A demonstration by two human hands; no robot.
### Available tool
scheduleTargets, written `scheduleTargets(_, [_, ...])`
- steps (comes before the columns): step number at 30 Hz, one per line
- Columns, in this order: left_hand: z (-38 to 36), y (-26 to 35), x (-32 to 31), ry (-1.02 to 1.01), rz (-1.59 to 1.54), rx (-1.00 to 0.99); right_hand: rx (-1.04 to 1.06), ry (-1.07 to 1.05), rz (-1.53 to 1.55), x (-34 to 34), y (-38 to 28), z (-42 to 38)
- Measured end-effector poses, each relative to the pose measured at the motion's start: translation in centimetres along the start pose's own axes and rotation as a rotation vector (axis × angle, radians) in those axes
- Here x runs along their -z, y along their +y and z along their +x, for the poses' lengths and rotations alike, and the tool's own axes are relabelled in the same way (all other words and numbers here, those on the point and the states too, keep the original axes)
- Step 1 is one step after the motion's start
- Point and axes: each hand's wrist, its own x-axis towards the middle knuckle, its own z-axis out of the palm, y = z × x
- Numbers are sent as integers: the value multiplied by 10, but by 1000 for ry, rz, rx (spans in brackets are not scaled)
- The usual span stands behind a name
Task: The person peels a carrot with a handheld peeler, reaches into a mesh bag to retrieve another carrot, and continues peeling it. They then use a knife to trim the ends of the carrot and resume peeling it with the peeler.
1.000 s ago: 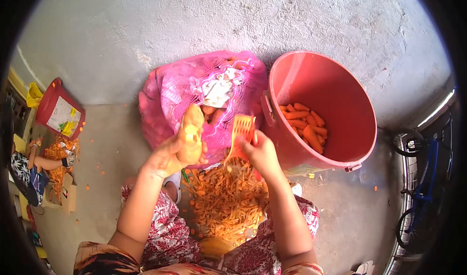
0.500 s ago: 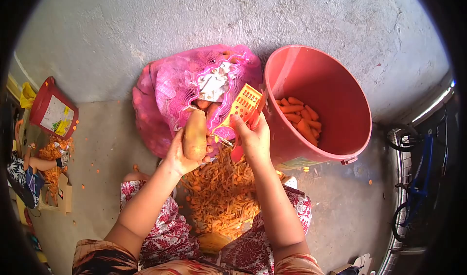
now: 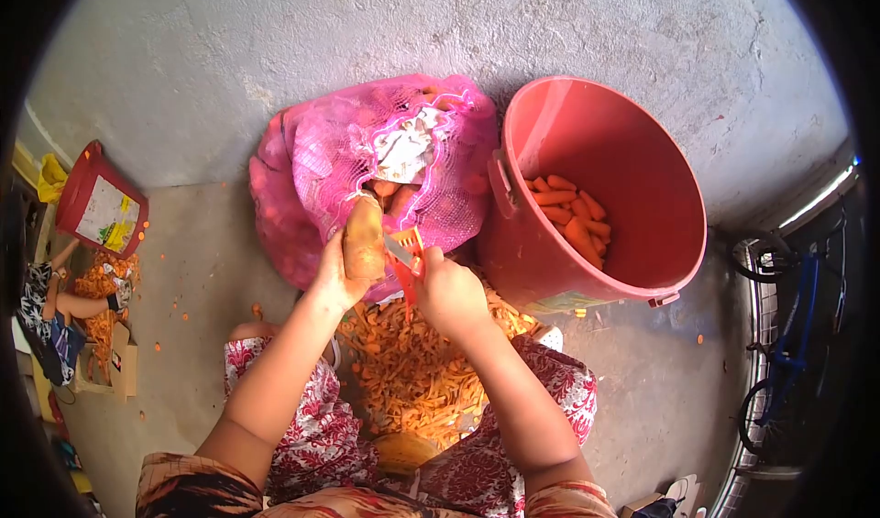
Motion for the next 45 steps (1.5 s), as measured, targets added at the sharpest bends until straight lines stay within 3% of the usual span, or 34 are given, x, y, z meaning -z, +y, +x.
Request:
scheduleTargets(5, [26,-10,33,149,71,-107,-117,-88,-155,-3,-12,-6])
scheduleTargets(11, [30,-6,37,99,64,-32,-120,-93,-94,-11,-2,-5])
scheduleTargets(17, [24,-3,22,50,164,-65,-96,-166,-76,-5,-9,-7])
scheduleTargets(20, [30,-6,29,80,157,-38,-62,-157,-72,-9,-5,-8])
scheduleTargets(23, [29,-5,29,165,355,-22,-76,-172,-77,-8,-10,-11])
scheduleTargets(29, [36,-10,38,110,282,-13,-57,-138,-169,-9,-13,-16])
scheduleTargets(32, [37,-12,34,241,433,52,17,-114,-288,-18,-9,-19])
scheduleTargets(35, [37,-17,36,132,331,78,-27,-154,-218,-20,-6,-19])
scheduleTargets(45, [26,-22,26,78,383,144,-88,-160,-205,-25,1,-17])
